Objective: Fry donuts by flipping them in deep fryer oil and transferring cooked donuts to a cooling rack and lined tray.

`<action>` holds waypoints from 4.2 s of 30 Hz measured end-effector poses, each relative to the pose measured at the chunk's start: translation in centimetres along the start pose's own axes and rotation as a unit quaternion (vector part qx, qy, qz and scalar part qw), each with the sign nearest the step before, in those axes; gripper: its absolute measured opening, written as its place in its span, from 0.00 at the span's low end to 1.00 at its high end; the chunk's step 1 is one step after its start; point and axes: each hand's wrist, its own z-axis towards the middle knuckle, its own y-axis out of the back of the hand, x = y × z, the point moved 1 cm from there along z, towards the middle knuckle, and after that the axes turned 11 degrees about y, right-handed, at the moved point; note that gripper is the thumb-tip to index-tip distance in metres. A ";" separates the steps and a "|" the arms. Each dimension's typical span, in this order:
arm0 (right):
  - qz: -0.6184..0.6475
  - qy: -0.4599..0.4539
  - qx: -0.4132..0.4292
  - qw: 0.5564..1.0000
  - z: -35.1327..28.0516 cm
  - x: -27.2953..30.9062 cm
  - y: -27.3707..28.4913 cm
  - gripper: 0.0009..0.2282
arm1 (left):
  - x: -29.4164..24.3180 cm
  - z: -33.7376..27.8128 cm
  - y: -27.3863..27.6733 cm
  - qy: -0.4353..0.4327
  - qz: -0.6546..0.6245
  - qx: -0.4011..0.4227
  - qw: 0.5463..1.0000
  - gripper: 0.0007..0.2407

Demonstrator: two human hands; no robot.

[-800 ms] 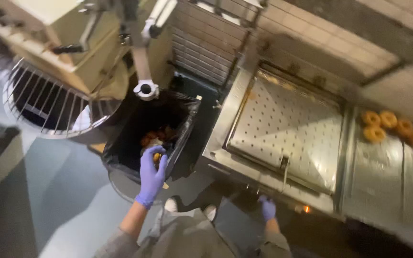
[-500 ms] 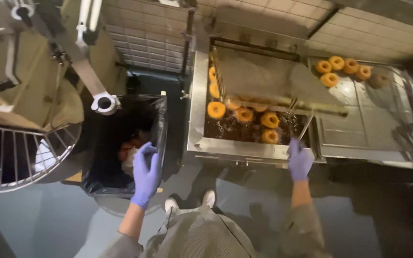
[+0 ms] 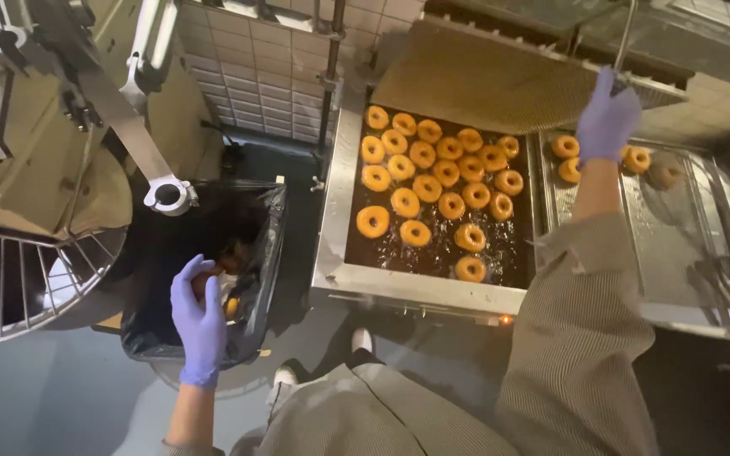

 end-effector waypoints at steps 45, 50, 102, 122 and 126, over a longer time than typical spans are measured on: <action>0.306 0.435 0.236 0.813 -43.7 8.4 27.9 0.11 | -6.7 -31.4 -29.7 0.144 -0.033 -0.404 0.903 0.16; 0.207 0.388 0.202 0.875 -39.4 3.1 28.5 0.09 | -6.6 -33.8 -38.0 0.101 0.014 -0.347 0.932 0.14; -0.409 0.091 0.262 0.869 0.2 -72.3 47.4 0.23 | -25.1 -35.1 -54.6 -0.219 0.010 -0.148 0.964 0.07; -0.155 0.014 0.378 0.913 -22.4 -37.6 14.6 0.20 | -12.2 -36.1 -29.0 0.012 -0.157 0.027 0.987 0.09; -0.163 0.042 0.374 0.912 -26.9 -38.7 12.0 0.18 | -11.7 -35.1 -26.7 0.059 -0.153 -0.005 0.986 0.11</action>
